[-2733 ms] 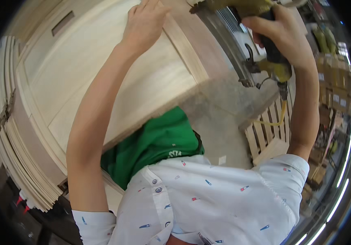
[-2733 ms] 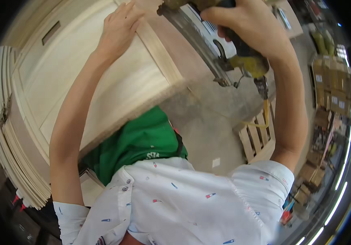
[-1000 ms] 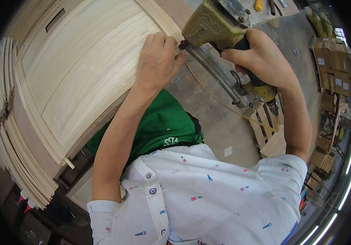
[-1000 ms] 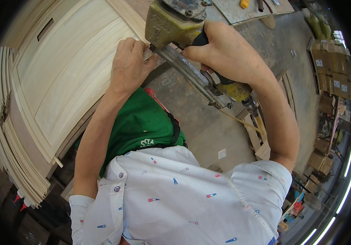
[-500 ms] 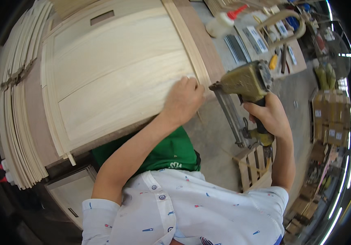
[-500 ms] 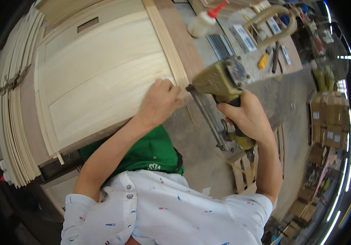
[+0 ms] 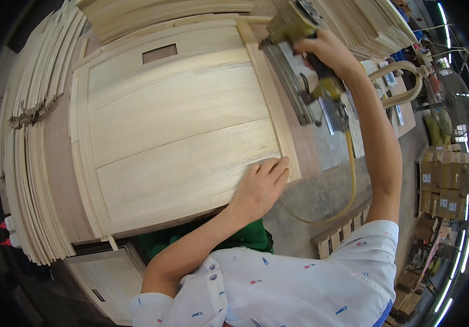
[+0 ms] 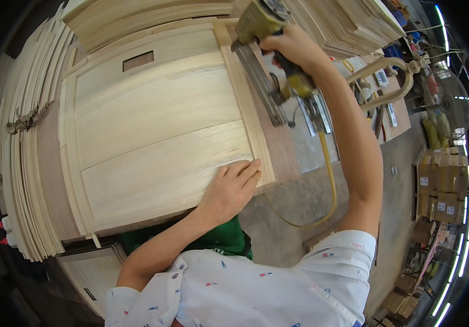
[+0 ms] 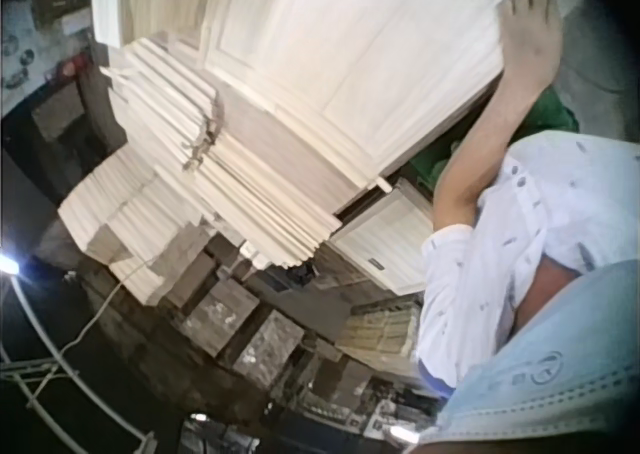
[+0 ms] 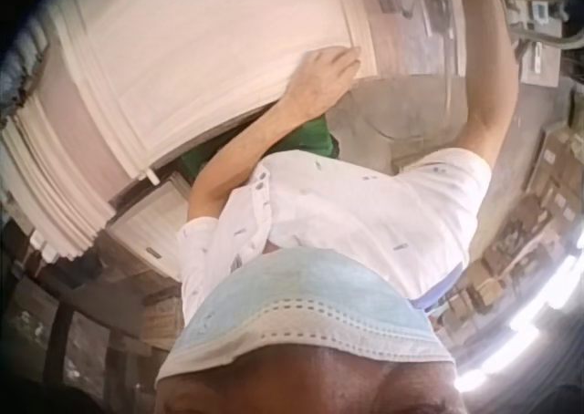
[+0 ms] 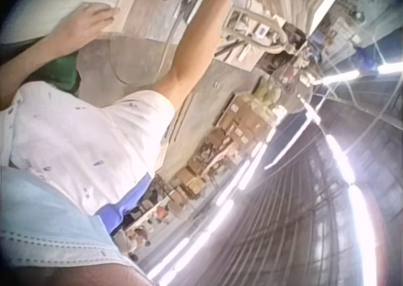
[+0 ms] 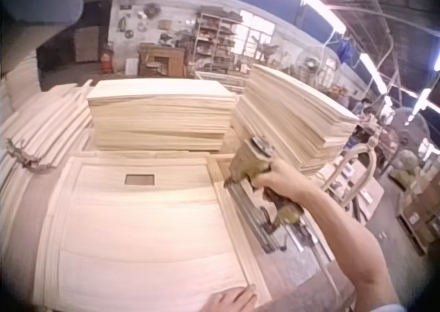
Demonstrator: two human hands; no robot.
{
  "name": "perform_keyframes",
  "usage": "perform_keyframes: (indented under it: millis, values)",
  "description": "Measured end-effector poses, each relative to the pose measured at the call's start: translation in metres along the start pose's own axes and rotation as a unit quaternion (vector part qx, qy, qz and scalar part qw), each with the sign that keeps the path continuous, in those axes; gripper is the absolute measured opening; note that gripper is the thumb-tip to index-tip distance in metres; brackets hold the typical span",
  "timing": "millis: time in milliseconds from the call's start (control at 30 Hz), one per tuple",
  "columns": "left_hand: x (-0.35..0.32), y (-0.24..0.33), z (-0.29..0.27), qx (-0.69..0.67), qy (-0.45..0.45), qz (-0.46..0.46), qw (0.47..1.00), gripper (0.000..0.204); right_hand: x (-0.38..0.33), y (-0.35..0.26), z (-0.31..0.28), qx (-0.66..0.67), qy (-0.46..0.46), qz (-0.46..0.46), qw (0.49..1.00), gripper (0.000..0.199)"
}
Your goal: Assembling a wooden panel by applying glue and using a pneumatic nail gun to attach wooden strips.
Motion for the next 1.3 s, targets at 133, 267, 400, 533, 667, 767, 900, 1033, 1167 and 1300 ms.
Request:
perform_keyframes:
  millis: [133, 267, 400, 533, 667, 767, 900, 1033, 1167, 1300]
  values:
    - [-0.002, -0.003, 0.001, -0.008, -0.003, -0.011, 1.0, 0.033, 0.052, -0.016, 0.015, 0.002, -0.016, -0.03, 0.999, 0.028]
    - [-0.001, -0.002, 0.001, -0.016, -0.006, -0.018, 1.0, 0.034, 0.082, -0.012, 0.019, 0.003, -0.003, -0.018, 1.0, 0.021]
    - [0.001, -0.003, 0.0, -0.016, -0.012, -0.019, 1.0, 0.033, 0.088, -0.008, 0.024, 0.011, 0.0, 0.004, 1.0, 0.016]
    - [-0.001, -0.007, 0.001, -0.019, 0.004, -0.024, 1.0, 0.032, 0.057, -0.022, 0.027, -0.003, -0.004, 0.014, 1.0, 0.016]
    - [0.0, -0.001, 0.004, -0.007, 0.008, -0.016, 1.0, 0.033, 0.017, -0.013, 0.026, -0.037, 0.026, -0.013, 0.999, 0.026]
    - [-0.001, -0.003, 0.004, -0.011, 0.0, -0.021, 1.0, 0.033, 0.02, -0.008, 0.027, -0.081, -0.024, -0.027, 0.996, 0.026]
    - [-0.004, -0.005, 0.004, -0.012, 0.003, -0.025, 1.0, 0.032, -0.007, -0.015, 0.022, -0.056, -0.016, -0.003, 0.998, 0.025]
    - [-0.005, -0.003, 0.007, -0.01, 0.008, -0.018, 1.0, 0.031, -0.034, -0.006, 0.014, -0.046, -0.003, 0.006, 0.999, 0.026]
    - [-0.005, -0.004, 0.007, -0.006, 0.009, -0.021, 1.0, 0.031, -0.038, 0.0, 0.023, -0.016, -0.005, 0.002, 1.0, 0.027]
    - [-0.004, -0.003, 0.01, -0.009, 0.017, -0.017, 1.0, 0.031, -0.037, -0.001, 0.026, -0.049, -0.032, 0.01, 0.998, 0.03]
Point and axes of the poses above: each hand's wrist, its own x-axis towards the middle knuckle, its own z-axis out of the palm, y = z × x, the point moved 5 cm from there along x, towards the middle knuckle, and after that the axes turned 1 degree about x, right-handed, at the moved point
